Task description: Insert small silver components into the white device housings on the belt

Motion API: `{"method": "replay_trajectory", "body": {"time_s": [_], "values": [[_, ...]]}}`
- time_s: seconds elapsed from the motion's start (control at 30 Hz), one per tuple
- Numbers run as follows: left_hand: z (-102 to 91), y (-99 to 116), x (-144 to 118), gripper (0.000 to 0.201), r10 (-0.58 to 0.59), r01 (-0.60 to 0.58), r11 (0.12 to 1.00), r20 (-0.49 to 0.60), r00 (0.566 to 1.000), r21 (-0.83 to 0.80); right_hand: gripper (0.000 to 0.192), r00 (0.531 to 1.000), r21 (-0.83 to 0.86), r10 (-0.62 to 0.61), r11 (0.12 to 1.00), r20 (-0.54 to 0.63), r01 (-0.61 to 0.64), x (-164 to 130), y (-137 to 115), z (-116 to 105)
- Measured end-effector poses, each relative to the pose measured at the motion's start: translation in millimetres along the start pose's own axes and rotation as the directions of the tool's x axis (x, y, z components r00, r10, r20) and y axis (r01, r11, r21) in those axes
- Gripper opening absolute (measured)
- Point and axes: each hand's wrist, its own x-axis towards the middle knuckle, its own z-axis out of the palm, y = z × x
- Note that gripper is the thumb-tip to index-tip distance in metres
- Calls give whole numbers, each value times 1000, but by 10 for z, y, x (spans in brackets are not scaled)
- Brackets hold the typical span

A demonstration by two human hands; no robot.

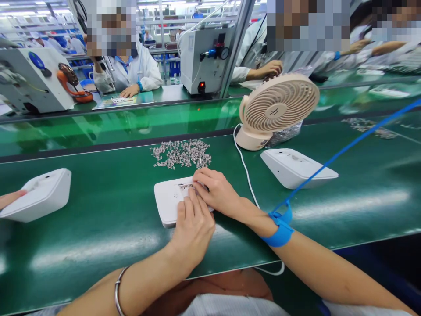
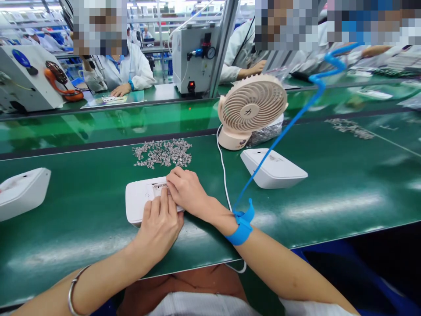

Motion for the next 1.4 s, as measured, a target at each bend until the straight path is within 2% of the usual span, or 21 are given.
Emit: {"method": "replay_trajectory", "body": {"time_s": [0.2, 0.37, 0.43, 0.53, 0.73, 0.87, 1.17, 1.4], "values": [[4, -8, 1, 41, -11, 11, 1000, -8, 1000, 0, 15, 1000, -15, -11, 1000, -27, 11, 0, 24, 46], [-6, -7, 6, 41, -8, 8, 1000, -1, 1000, 6, 14, 994, 225, 63, 973, -89, -41, 21, 40, -1], [-7, 0, 6, 42, -13, 13, 1000, -1, 1000, 12, 12, 993, 319, 106, 944, -57, -83, 34, 44, -32], [-10, 10, 3, 43, -20, 19, 1000, 11, 1000, 19, 12, 990, 351, 142, 926, 26, -142, 48, 34, -54], [-25, 19, -7, 41, -28, 28, 999, 14, 1000, 27, 16, 982, 236, 177, 953, 65, -188, 72, -39, -20], [-29, 30, -14, 41, -33, 32, 999, 10, 999, 29, 15, 981, 127, 162, 977, 104, -174, 82, -78, -16], [-45, 27, -16, 40, -31, 31, 999, 15, 999, 21, 10, 976, -184, 98, 981, 193, -62, 85, -105, -44], [-17, 12, -41, 40, -27, 27, 1000, 1, 1000, 6, 14, 957, -149, -61, 983, 282, 106, 138, -53, -22]]}}
